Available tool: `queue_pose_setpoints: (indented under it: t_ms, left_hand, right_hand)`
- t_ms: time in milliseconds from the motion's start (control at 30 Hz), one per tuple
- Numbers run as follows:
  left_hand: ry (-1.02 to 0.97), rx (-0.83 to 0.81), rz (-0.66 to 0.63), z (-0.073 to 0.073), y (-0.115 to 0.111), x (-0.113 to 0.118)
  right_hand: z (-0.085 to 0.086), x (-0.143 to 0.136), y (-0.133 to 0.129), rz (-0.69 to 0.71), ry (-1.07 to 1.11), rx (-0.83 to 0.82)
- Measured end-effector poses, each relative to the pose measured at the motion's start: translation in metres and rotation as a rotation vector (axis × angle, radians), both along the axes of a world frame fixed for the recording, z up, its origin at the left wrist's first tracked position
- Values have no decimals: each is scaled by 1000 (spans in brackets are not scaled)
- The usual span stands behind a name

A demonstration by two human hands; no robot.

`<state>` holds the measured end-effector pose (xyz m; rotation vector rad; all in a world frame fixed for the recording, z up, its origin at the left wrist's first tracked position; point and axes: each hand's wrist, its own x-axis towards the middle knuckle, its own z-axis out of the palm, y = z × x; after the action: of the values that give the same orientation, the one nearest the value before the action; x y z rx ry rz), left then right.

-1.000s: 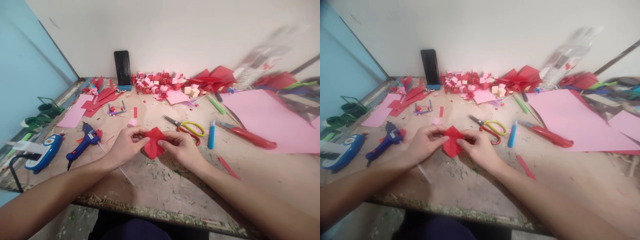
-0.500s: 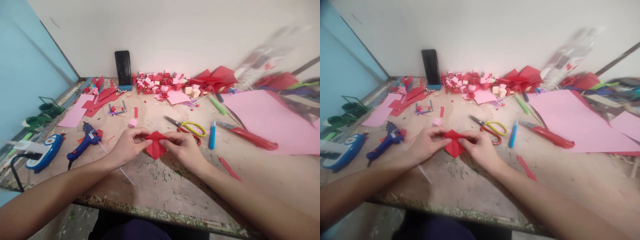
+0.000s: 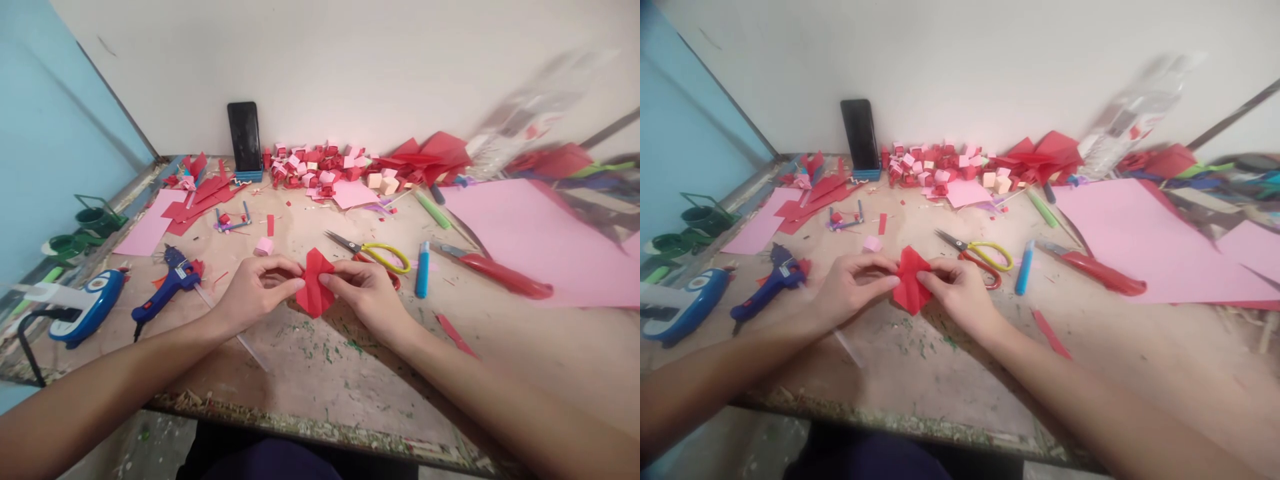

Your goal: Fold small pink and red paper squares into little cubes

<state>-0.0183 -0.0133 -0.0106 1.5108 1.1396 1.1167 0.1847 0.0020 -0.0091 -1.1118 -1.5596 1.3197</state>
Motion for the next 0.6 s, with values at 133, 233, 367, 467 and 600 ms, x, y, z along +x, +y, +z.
queue_pose_setpoints:
  t_ms: [133,233,367,467,600]
  left_hand:
    - [25,114,-26,1,0,0]
    - [18,145,-24,2,0,0]
    - [-7,91,-24,2,0,1]
    - [-49,17,-4,2,-1,1]
    - [-122,-32,3,0,0,1]
  right_hand:
    - [-2,0,0,23,-23,64]
    - [-3,-1,-1,50,-27,93]
    - [-3,-1,-2,79,-48,118]
    - [-3,-2,-4,109,-61,119]
    - [-3,-4,-6,98,-61,117]
